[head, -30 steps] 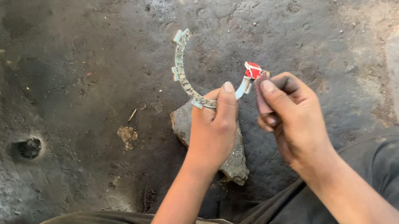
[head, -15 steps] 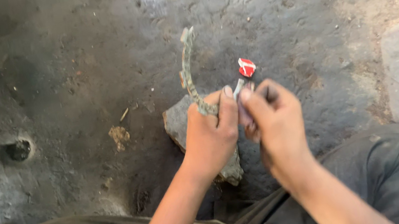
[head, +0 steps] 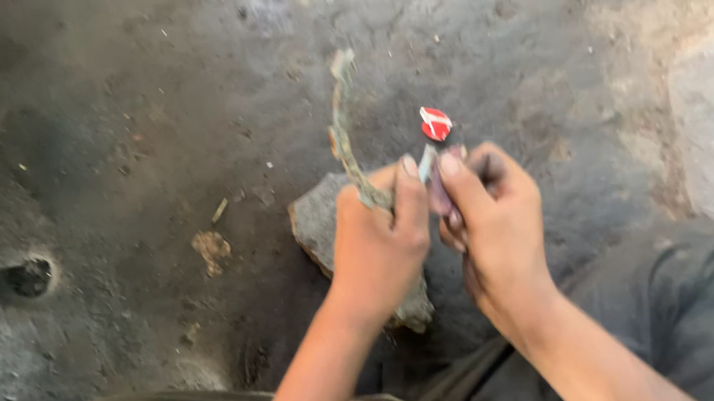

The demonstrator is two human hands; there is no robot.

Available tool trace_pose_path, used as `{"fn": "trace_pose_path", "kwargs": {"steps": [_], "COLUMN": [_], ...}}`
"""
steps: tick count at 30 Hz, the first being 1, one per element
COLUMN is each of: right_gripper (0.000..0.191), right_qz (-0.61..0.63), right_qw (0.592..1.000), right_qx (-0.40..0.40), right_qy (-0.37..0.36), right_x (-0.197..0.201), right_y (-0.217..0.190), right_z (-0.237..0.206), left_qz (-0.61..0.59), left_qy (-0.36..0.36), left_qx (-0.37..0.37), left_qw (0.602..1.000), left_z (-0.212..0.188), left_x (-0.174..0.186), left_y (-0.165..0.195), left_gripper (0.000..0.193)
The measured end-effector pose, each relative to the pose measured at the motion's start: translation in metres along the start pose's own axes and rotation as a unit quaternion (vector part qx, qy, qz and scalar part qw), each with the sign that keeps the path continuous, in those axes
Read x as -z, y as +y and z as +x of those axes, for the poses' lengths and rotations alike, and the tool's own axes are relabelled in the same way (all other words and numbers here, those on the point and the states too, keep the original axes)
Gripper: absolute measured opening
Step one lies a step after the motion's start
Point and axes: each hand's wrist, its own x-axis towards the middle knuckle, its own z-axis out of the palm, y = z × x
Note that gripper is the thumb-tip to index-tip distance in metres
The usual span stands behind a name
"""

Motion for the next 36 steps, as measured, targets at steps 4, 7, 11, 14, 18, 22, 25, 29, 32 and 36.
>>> {"fn": "trace_pose_path", "kwargs": {"steps": [4,7,11,14,18,22,25,29,32,36], "right_gripper": [0.024,0.026,0.028,0.029,0.027,0.026,0.026,0.024,0.023,0.026], "right_qz": [0.007,0.014,-0.004,-0.036,-0.056,0.037,0.041,0.046,0.035,-0.037], "right_qw": [0.999,0.999,0.999,0.999,0.997,0.999,0.997,0.995,0.993,0.99], "right_qx": [0.037,0.037,0.033,0.009,-0.023,-0.027,-0.065,-0.083,-0.099,-0.086], "right_qy": [0.025,-0.005,0.007,0.035,0.049,-0.004,0.001,-0.026,-0.054,-0.105], "right_x": [0.003,0.003,0.0,-0.002,-0.002,0.004,0.009,0.015,0.017,0.022], "right_y": [-0.003,-0.004,0.0,0.004,0.005,-0.001,-0.003,-0.005,-0.006,-0.012], "right_z": [0.001,0.001,0.0,-0.001,0.001,0.004,0.002,-0.001,0.002,0.011], "left_qz": [0.079,0.059,0.049,0.101,0.059,0.007,0.084,0.026,0.016,-0.022], "left_qy": [0.027,0.022,0.005,0.011,-0.01,0.015,0.034,0.026,0.014,-0.003], "left_qx": [0.006,0.041,-0.046,-0.018,0.032,0.018,0.008,0.059,0.059,0.075], "left_qw": [0.997,0.997,0.998,0.995,0.998,1.0,0.996,0.998,0.998,0.997], "left_z": [0.0,0.002,-0.003,-0.003,-0.001,-0.002,-0.004,0.001,0.004,0.002], "left_x": [-0.004,-0.005,-0.005,-0.005,-0.003,-0.006,-0.006,-0.004,-0.001,0.001], "left_y": [0.002,0.004,0.006,0.007,0.007,0.002,-0.003,-0.009,-0.011,-0.012], "left_gripper": [0.036,0.04,0.035,0.037,0.038,0.037,0.04,0.042,0.042,0.042]}}
